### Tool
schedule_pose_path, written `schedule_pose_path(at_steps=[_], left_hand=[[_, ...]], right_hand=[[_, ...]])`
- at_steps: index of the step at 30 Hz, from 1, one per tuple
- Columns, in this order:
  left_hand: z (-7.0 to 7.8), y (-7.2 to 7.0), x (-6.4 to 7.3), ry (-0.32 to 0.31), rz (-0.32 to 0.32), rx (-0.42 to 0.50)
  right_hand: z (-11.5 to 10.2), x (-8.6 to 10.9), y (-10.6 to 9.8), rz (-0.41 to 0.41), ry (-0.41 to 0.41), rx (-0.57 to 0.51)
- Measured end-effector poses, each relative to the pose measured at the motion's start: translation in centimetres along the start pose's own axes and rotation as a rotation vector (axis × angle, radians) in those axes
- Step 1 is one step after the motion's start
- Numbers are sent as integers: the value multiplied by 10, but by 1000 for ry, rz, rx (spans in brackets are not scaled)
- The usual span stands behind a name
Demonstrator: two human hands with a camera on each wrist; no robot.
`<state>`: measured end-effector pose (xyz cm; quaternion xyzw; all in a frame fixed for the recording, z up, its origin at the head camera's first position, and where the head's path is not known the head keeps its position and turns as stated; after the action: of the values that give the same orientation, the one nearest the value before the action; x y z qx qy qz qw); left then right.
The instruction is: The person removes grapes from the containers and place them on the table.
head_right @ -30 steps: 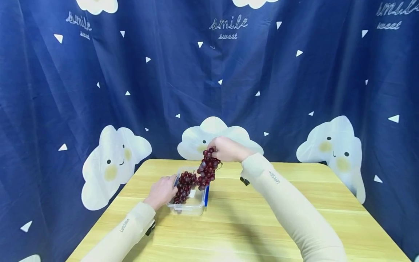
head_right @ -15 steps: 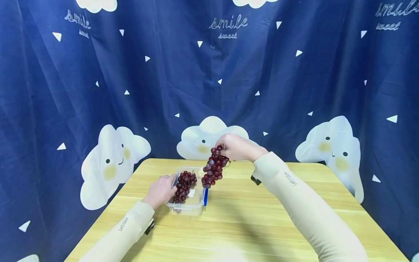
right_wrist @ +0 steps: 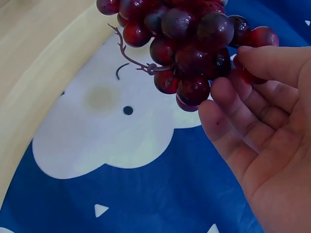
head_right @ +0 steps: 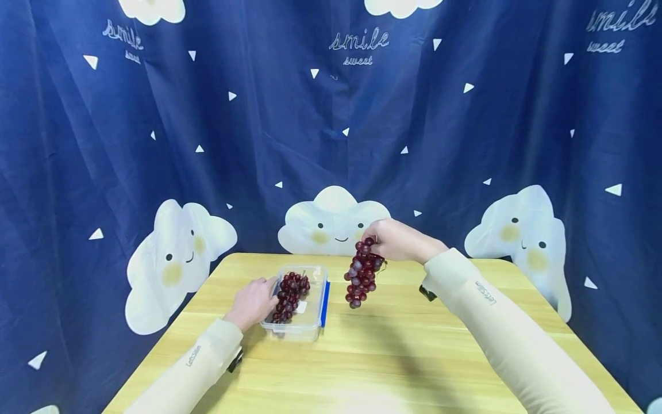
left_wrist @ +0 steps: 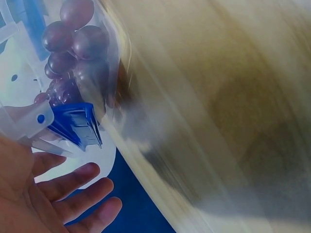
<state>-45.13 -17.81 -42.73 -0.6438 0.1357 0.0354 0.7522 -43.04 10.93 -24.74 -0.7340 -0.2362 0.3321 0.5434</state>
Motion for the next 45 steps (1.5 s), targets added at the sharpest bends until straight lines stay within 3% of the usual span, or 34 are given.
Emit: schedule_pose_path(at_steps=[6, 20, 45], left_hand=[[-5, 3, -2, -13, 0, -14], [-3, 7, -2, -14, 6, -17], [-2, 6, -1, -29, 9, -9]], right_hand=[[13, 5, 6, 7, 2, -6], [70, 8, 28, 16, 67, 7], [106, -29, 47, 52, 237, -75]])
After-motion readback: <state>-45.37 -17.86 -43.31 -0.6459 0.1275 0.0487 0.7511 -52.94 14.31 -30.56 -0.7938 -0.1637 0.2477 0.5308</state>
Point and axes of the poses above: each hand's wrist, its own x-axis away from the middle knuckle, its own y-axis out of the palm, z = x × y, the point moved 10 cm from there along -x, towards the middle knuckle, and after that the axes turned 1 degree about -z, right-handed, at the moved point
